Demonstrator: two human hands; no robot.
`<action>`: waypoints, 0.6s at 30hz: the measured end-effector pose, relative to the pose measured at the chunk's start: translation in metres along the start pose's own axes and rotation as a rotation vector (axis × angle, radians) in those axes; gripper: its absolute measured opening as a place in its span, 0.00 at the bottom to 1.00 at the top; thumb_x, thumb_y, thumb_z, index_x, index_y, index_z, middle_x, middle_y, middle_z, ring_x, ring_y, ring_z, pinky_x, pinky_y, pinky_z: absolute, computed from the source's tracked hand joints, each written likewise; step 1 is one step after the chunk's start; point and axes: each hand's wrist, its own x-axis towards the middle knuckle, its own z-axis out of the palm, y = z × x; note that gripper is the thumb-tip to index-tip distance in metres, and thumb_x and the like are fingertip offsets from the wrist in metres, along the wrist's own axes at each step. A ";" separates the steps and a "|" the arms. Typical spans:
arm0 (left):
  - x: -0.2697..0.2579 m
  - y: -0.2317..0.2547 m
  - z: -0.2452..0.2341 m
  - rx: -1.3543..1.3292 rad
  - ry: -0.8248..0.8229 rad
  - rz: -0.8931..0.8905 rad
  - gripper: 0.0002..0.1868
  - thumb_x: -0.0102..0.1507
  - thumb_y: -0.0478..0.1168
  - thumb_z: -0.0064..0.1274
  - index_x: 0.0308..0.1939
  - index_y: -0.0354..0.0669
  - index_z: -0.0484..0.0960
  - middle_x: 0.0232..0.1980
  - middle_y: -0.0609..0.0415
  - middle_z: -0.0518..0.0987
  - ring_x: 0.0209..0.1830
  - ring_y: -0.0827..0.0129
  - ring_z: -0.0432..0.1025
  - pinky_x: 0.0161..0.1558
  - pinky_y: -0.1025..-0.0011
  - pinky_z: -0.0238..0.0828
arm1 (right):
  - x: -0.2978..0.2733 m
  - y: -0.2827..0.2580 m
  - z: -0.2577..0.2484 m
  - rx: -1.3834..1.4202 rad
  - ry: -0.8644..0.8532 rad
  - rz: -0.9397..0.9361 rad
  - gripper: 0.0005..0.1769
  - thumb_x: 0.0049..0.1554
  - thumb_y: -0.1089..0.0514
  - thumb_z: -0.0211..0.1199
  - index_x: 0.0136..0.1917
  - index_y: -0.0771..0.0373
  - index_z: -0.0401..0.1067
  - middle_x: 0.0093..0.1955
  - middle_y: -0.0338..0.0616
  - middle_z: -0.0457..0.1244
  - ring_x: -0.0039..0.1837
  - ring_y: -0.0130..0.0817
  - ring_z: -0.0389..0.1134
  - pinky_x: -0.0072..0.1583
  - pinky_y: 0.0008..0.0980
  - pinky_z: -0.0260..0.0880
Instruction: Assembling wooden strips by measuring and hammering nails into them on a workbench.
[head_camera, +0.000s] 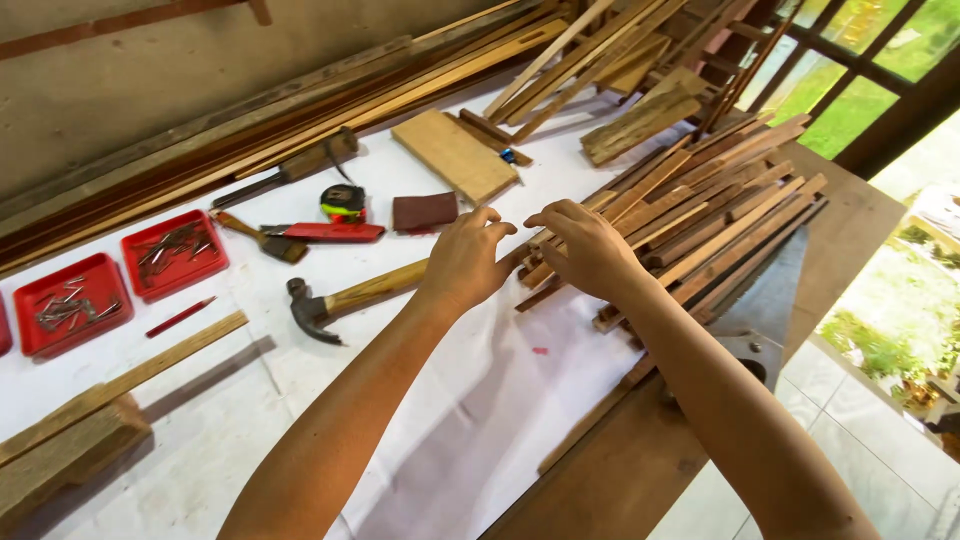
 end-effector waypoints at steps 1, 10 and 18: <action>0.012 0.003 0.011 -0.004 -0.002 0.017 0.18 0.57 0.45 0.66 0.50 0.45 0.86 0.56 0.52 0.78 0.57 0.56 0.73 0.57 0.59 0.68 | -0.002 0.010 -0.008 -0.010 0.010 0.009 0.21 0.53 0.59 0.69 0.60 0.57 0.74 0.58 0.48 0.65 0.58 0.48 0.68 0.57 0.42 0.70; 0.117 0.012 0.069 -0.031 -0.213 -0.016 0.20 0.59 0.47 0.63 0.54 0.49 0.85 0.58 0.53 0.78 0.56 0.55 0.74 0.55 0.59 0.71 | 0.010 0.106 -0.032 -0.079 -0.033 0.165 0.22 0.52 0.61 0.65 0.61 0.54 0.74 0.57 0.46 0.65 0.60 0.46 0.68 0.61 0.42 0.71; 0.147 -0.013 0.119 0.010 -0.566 -0.237 0.29 0.58 0.57 0.65 0.58 0.48 0.82 0.51 0.46 0.84 0.51 0.57 0.79 0.54 0.60 0.75 | 0.029 0.158 -0.006 -0.199 -0.234 0.266 0.18 0.58 0.58 0.62 0.63 0.53 0.73 0.64 0.43 0.64 0.66 0.41 0.65 0.68 0.43 0.65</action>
